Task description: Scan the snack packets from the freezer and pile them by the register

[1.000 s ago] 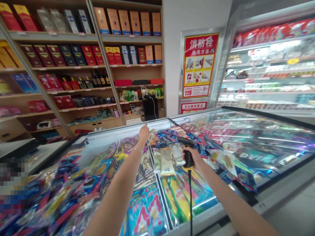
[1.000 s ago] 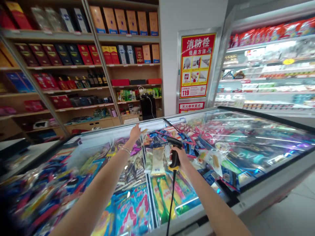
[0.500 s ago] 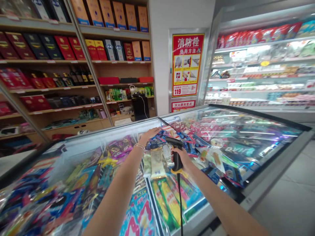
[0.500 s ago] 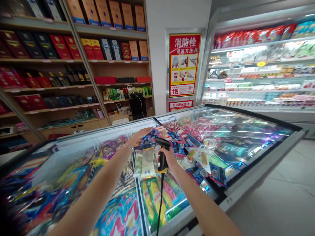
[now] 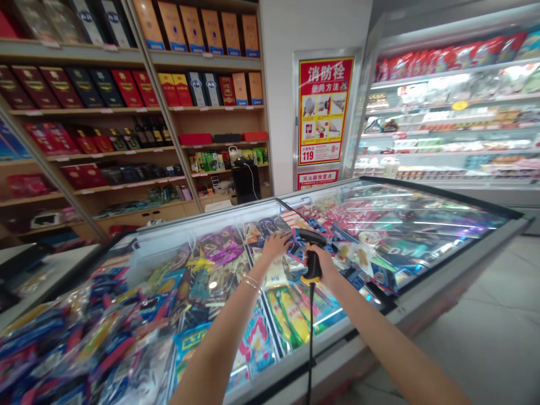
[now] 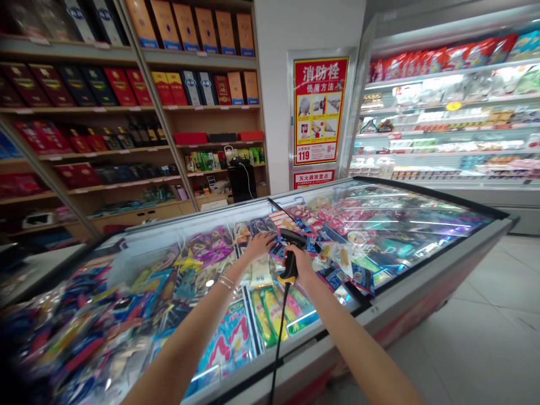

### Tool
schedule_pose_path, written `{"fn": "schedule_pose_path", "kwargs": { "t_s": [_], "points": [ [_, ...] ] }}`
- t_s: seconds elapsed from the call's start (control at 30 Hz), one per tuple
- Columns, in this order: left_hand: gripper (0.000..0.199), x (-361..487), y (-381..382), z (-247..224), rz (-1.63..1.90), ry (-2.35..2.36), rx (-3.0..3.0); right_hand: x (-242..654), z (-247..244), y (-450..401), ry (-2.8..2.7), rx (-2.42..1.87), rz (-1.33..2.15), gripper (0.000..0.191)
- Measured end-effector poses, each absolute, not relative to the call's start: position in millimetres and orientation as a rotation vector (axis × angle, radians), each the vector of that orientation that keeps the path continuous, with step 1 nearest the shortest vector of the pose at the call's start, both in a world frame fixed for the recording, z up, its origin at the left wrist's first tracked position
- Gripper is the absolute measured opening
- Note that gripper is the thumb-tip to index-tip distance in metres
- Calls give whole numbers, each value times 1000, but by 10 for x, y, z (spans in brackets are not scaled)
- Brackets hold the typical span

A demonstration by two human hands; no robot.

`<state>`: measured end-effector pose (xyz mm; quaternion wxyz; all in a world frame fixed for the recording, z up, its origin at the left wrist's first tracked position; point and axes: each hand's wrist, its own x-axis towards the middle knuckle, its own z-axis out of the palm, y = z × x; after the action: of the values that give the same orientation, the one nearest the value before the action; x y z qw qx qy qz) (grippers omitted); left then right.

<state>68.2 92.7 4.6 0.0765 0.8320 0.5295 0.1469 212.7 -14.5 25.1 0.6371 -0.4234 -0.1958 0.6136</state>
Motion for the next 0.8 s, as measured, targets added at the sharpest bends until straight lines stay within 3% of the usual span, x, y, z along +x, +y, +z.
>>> {"fn": "schedule_pose_path", "kwargs": {
  "t_s": [0.33,0.53,0.8],
  "points": [
    [44,692,385,97,703,1751,2068,2178,-2,-724,-464,-876,1258,20],
    [50,513,422,144,654,1832,1819,2185,-13,-736,-484,-808,1310,20],
    [16,441,250,147,809,1556,1624,2224,-16,-747,-562,-809,1376,20]
  ]
}}
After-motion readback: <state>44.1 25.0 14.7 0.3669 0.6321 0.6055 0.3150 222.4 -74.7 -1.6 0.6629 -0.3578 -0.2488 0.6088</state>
